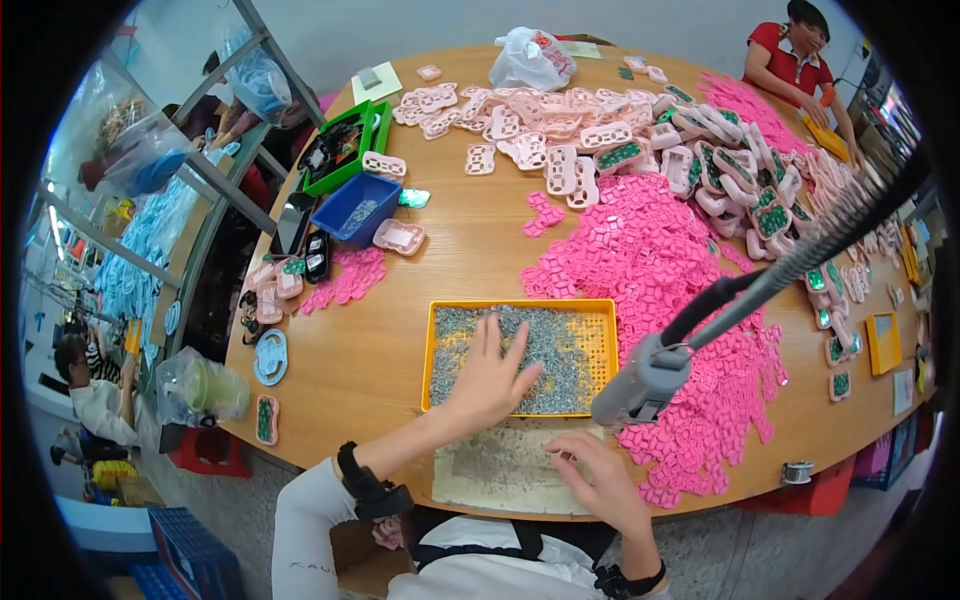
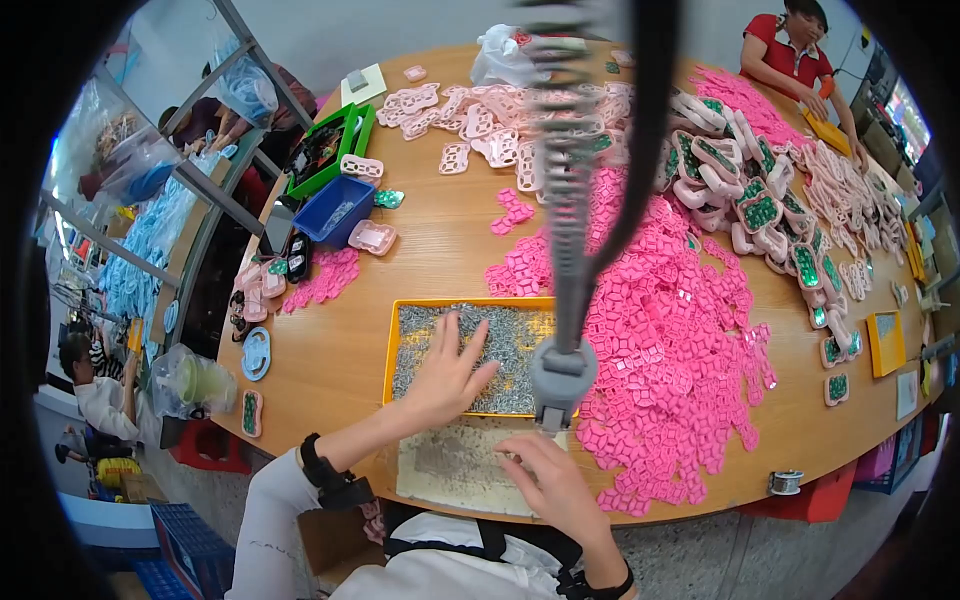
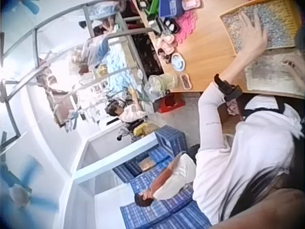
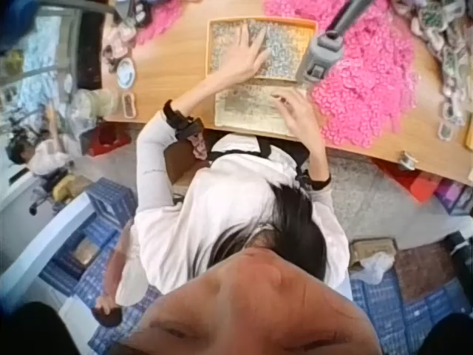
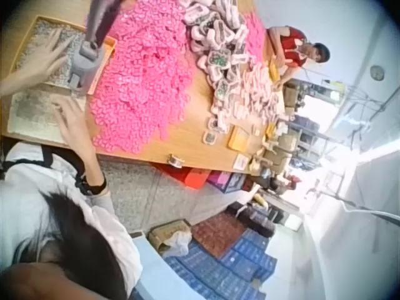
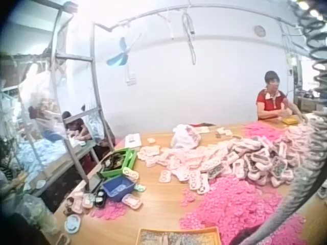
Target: Manually assemble small pink plastic components and secure them using an electric screwdriver.
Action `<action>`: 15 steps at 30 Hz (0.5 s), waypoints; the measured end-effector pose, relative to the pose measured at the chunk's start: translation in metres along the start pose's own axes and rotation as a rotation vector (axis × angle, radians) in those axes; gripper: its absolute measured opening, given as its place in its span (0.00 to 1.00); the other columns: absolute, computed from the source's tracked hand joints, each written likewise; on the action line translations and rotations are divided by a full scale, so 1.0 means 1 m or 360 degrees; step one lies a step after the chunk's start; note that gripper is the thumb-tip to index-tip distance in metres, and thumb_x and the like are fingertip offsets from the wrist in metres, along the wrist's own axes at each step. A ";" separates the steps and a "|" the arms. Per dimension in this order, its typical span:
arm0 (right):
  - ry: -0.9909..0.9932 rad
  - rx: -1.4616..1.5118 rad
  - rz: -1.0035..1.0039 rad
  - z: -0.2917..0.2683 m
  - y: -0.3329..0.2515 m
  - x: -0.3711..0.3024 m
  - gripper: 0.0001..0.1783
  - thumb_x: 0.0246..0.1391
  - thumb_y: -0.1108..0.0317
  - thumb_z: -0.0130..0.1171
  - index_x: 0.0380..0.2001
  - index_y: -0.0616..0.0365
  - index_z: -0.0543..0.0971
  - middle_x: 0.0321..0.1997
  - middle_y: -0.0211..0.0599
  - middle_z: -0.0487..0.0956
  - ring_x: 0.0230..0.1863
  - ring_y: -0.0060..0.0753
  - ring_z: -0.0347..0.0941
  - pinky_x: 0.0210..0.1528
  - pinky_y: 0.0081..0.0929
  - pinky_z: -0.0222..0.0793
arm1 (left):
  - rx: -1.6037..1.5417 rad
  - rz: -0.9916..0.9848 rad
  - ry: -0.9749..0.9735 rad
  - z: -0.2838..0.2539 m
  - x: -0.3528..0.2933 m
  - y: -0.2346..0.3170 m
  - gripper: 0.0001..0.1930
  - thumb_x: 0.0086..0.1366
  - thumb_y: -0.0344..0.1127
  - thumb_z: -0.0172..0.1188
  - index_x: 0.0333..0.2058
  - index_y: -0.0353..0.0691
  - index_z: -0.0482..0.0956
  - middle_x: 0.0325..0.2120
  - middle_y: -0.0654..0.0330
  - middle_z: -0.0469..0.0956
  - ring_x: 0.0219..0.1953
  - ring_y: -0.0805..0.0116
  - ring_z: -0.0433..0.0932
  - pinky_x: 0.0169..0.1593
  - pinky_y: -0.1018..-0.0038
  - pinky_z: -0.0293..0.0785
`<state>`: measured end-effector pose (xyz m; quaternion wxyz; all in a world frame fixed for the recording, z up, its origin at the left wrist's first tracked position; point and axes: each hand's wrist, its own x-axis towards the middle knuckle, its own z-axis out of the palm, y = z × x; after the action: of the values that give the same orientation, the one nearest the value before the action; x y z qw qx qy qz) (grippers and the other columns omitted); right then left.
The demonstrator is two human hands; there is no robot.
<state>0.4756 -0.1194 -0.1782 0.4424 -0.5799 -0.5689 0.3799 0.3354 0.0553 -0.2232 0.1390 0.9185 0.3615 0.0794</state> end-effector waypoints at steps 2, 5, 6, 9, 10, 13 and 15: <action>0.0002 -0.0023 -0.0030 0.000 0.001 -0.002 0.10 0.54 0.73 0.57 0.41 0.60 0.76 0.39 0.41 0.76 0.41 0.41 0.73 0.42 0.31 0.69 | -0.0195 0.0258 -0.0038 0.004 0.007 0.008 0.31 0.67 0.48 0.47 0.63 0.37 0.56 0.61 0.27 0.47 0.64 0.29 0.47 0.65 0.48 0.46; -0.0037 -0.0005 0.0056 -0.001 0.001 -0.008 0.10 0.54 0.73 0.57 0.41 0.61 0.76 0.38 0.42 0.76 0.40 0.41 0.73 0.41 0.30 0.68 | -0.0286 0.0632 -0.0099 0.000 0.013 0.021 0.30 0.68 0.50 0.45 0.59 0.31 0.60 0.61 0.30 0.48 0.66 0.35 0.46 0.65 0.49 0.46; -0.0035 -0.0018 0.0061 -0.001 0.001 -0.009 0.10 0.54 0.73 0.57 0.40 0.61 0.76 0.38 0.42 0.76 0.40 0.41 0.73 0.41 0.30 0.68 | -0.0289 0.0631 -0.0096 0.002 0.014 0.021 0.30 0.68 0.50 0.45 0.59 0.31 0.60 0.61 0.30 0.48 0.66 0.35 0.46 0.65 0.49 0.46; -0.0025 0.0007 0.0097 -0.003 0.001 -0.015 0.09 0.55 0.73 0.56 0.40 0.62 0.76 0.38 0.42 0.76 0.40 0.40 0.73 0.41 0.29 0.68 | -0.0298 0.0972 -0.0242 0.003 0.011 0.018 0.29 0.69 0.49 0.44 0.60 0.33 0.60 0.64 0.38 0.49 0.67 0.40 0.47 0.66 0.51 0.46; 0.0001 0.0045 0.0139 -0.004 0.002 -0.018 0.09 0.55 0.73 0.56 0.39 0.62 0.76 0.38 0.41 0.76 0.39 0.40 0.73 0.41 0.29 0.68 | -0.0429 0.1002 -0.0487 -0.005 0.010 0.017 0.29 0.69 0.49 0.43 0.60 0.33 0.59 0.64 0.41 0.49 0.67 0.41 0.46 0.66 0.51 0.46; 0.0020 -0.0037 0.0080 -0.008 0.008 -0.026 0.09 0.55 0.74 0.56 0.40 0.63 0.76 0.38 0.41 0.76 0.39 0.38 0.73 0.41 0.28 0.68 | -0.0414 0.0954 -0.0777 -0.032 -0.005 0.001 0.29 0.70 0.50 0.41 0.61 0.35 0.58 0.65 0.45 0.50 0.67 0.41 0.46 0.66 0.52 0.47; -0.0004 -0.0020 0.0136 -0.010 0.007 -0.028 0.09 0.55 0.74 0.56 0.40 0.63 0.76 0.38 0.41 0.76 0.40 0.38 0.73 0.41 0.28 0.68 | -0.0263 0.0874 -0.0819 -0.044 -0.016 -0.024 0.30 0.70 0.52 0.40 0.62 0.36 0.57 0.65 0.47 0.50 0.67 0.41 0.46 0.66 0.52 0.47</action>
<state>0.4852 -0.1480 -0.1831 0.4213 -0.6060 -0.5466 0.3957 0.2977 0.0697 -0.1901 0.2722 0.9568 0.0478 -0.0907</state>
